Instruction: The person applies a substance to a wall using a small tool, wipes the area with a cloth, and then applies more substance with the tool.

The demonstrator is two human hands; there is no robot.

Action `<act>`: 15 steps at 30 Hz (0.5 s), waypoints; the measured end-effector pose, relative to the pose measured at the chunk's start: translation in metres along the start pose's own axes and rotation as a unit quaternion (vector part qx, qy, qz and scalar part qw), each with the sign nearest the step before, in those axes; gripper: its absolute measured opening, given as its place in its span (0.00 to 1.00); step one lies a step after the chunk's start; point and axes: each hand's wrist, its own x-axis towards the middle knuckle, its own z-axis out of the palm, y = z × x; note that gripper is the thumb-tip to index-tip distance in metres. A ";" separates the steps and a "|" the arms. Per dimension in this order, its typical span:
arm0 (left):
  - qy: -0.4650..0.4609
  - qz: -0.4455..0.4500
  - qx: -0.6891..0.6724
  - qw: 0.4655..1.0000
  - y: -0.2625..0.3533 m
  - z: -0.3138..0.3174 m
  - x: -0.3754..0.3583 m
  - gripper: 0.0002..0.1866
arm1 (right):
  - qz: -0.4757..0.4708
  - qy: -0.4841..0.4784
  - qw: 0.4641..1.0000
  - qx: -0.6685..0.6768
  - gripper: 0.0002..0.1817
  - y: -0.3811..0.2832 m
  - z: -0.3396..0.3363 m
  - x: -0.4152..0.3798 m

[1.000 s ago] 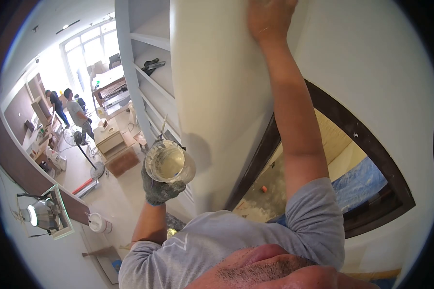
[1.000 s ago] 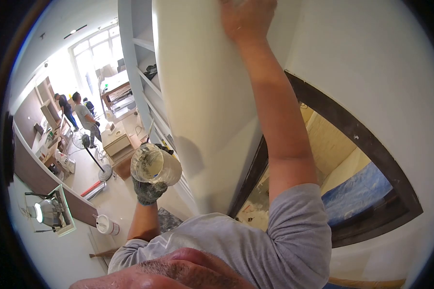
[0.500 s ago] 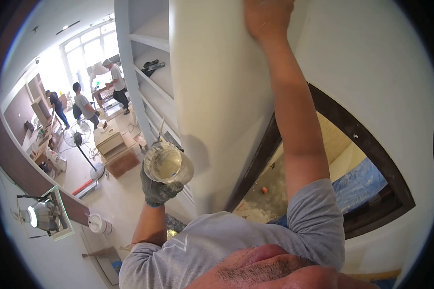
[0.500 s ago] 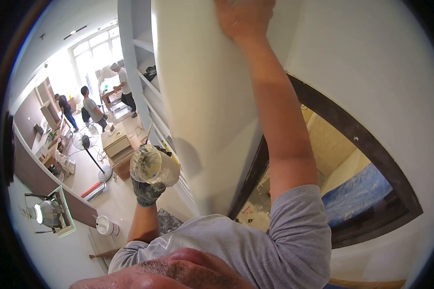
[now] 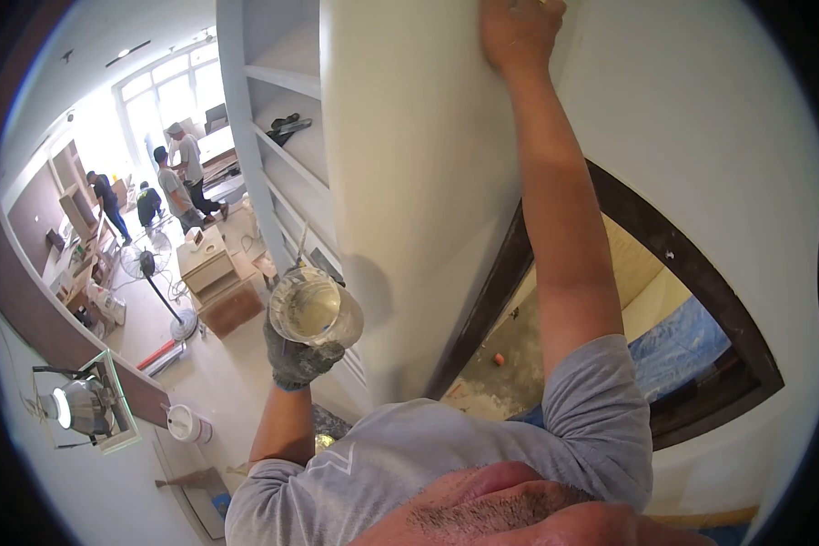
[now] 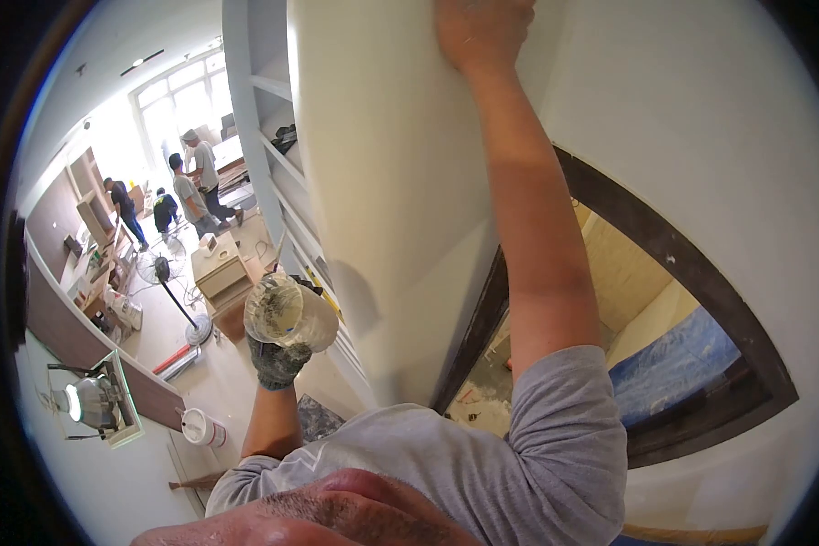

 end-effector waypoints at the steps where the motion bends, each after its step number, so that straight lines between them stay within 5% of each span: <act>1: 0.004 0.002 0.002 1.000 0.000 0.004 0.000 0.55 | -0.040 -0.004 0.999 -0.014 0.52 -0.002 -0.002 -0.002; 3: 0.004 0.005 -0.001 1.000 0.000 0.007 0.001 0.55 | -0.121 -0.012 0.992 -0.043 0.51 -0.009 -0.006 -0.009; 6: -0.002 0.008 -0.019 1.000 0.002 0.008 0.002 0.55 | -0.053 0.070 0.995 0.046 0.50 -0.008 0.005 -0.012; 9: 0.003 0.009 -0.055 0.998 0.000 0.009 0.001 0.56 | 0.053 0.028 0.996 0.068 0.49 -0.010 -0.001 -0.012; 15: 0.008 -0.030 -0.059 0.998 0.005 0.008 -0.001 0.57 | -0.058 0.013 0.998 0.023 0.49 -0.005 0.000 -0.010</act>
